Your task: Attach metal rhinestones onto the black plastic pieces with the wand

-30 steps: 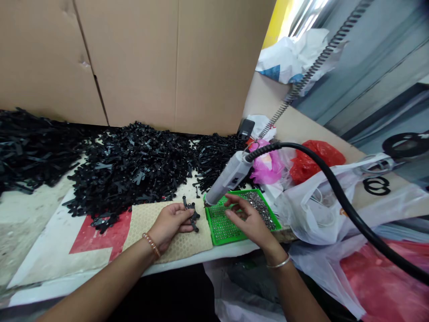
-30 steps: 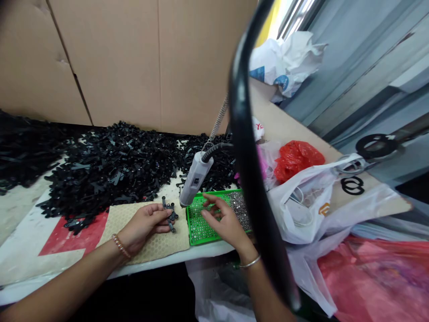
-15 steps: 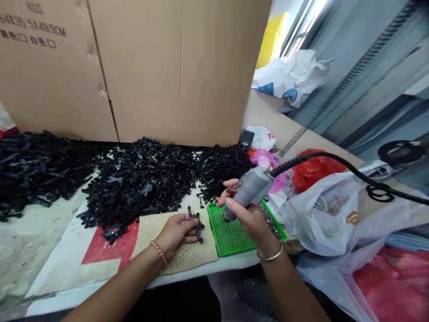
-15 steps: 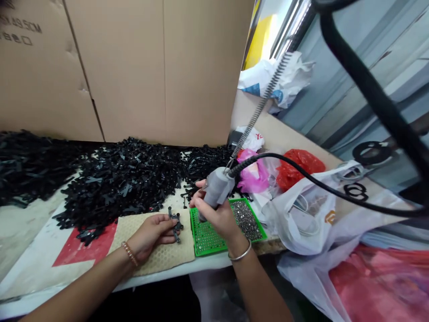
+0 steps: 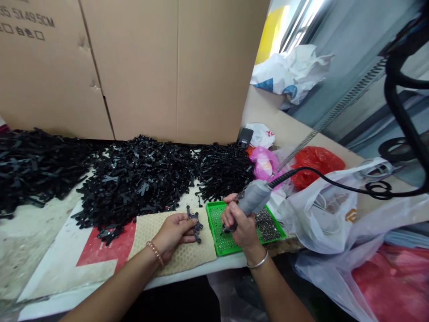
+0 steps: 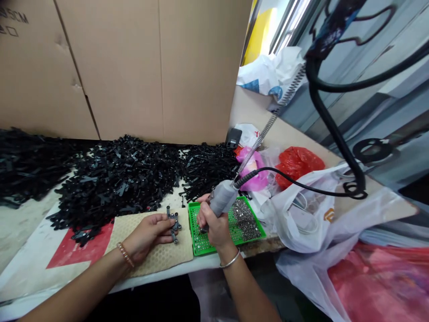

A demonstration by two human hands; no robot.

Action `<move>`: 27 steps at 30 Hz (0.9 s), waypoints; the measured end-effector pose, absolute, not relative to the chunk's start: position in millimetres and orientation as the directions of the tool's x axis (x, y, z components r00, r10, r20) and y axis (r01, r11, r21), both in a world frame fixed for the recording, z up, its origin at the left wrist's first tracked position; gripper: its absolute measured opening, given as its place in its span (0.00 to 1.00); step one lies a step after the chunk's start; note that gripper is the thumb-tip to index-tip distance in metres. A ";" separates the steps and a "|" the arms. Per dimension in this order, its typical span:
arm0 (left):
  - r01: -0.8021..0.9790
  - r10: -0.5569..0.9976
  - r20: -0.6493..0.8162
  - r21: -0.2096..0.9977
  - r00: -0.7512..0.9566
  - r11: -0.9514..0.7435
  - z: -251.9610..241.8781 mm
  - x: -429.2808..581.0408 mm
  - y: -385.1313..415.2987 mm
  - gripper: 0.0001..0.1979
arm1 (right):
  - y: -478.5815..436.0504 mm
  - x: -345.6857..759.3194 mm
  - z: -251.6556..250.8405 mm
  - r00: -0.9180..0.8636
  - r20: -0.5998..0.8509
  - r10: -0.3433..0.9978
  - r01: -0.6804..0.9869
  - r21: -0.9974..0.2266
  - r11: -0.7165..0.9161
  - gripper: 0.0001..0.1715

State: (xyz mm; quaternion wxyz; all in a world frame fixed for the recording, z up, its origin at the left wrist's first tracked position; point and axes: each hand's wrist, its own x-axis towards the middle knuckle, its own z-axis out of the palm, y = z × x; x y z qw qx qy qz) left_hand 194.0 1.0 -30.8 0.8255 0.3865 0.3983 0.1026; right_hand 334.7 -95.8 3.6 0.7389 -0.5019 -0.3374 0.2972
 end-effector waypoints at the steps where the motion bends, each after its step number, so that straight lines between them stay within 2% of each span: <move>1: 0.140 0.476 -0.576 0.721 0.665 0.678 -31.6 193.9 1.0 0.02 | -97.3 333.2 1.5 0.593 0.194 0.781 -0.107 -0.943 0.315 0.12; 9: 0.142 0.477 -0.561 0.736 0.677 0.662 -39.2 194.7 1.6 0.02 | -107.2 325.1 -12.3 0.565 0.213 0.797 -0.132 -0.930 0.342 0.11; 15: 0.162 0.484 -0.574 0.739 0.660 0.654 -36.4 196.3 1.5 0.02 | -92.1 329.8 -9.0 0.614 0.239 0.752 -0.132 -0.909 0.396 0.09; 27: 0.164 0.496 -0.581 0.740 0.645 0.653 -30.2 197.9 0.5 0.04 | -91.4 334.5 -22.8 0.530 0.224 0.818 -0.139 -0.929 0.344 0.10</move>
